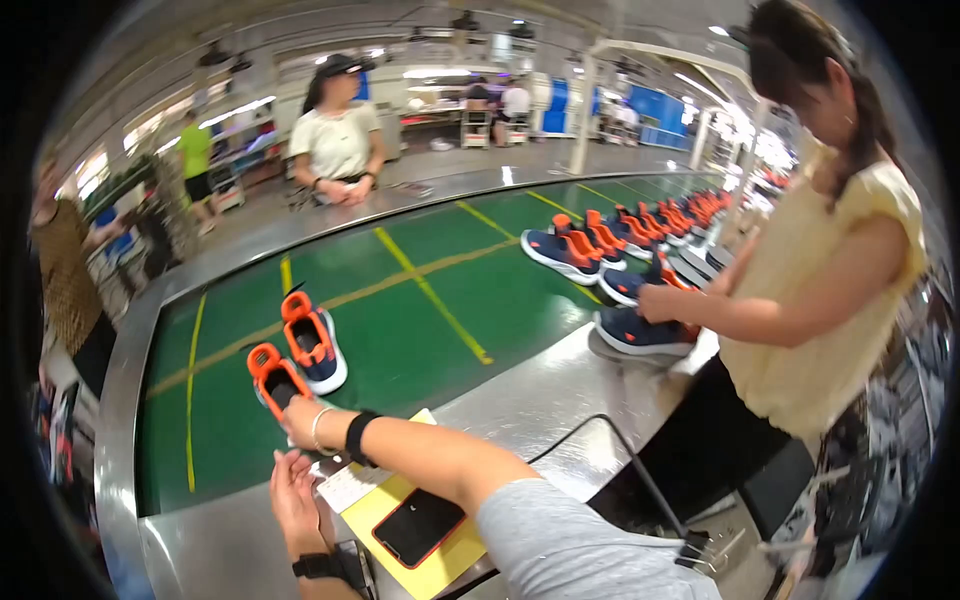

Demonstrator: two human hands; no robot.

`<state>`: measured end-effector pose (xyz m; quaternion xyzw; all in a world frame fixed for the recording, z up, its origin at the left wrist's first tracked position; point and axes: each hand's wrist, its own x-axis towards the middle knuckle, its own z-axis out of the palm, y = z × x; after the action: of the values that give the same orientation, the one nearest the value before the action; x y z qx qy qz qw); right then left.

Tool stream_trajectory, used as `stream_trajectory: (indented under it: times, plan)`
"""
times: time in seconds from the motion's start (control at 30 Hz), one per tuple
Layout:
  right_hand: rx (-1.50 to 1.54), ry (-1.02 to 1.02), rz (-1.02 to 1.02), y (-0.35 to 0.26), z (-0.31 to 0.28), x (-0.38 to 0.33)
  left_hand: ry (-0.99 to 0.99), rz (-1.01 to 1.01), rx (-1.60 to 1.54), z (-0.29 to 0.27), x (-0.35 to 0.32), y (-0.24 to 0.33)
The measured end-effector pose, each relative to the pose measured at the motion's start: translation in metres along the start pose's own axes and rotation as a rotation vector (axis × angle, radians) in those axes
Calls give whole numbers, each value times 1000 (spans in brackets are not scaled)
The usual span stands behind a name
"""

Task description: Inspecting shoes for quality control on a factory conveyor belt.

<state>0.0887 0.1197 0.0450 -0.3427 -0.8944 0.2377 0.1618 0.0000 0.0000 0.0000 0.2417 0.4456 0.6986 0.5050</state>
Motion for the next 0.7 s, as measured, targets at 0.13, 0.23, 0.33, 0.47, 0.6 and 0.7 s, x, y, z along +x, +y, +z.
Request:
stream_trajectory:
  times: [0.13,0.23,0.33,0.47,0.6,0.7]
  plan:
    - [45,106,-11,8,16,-11,23,-25,-31,1,-10,-8]
    - [89,154,-48,11,-13,-23,10,-27,-51,5,-14,-8]
    - [157,141,-142,-6,-41,-40,76,-51,-122,2,-12,3]
    - [181,134,-321,-29,-53,-73,-55,-157,-342,-14,-3,9]
    - [194,31,-384,-52,-67,-102,-248,-142,-606,-6,-12,19]
    - [223,-94,-435,-64,-65,-117,-344,-45,-757,-9,-26,29]
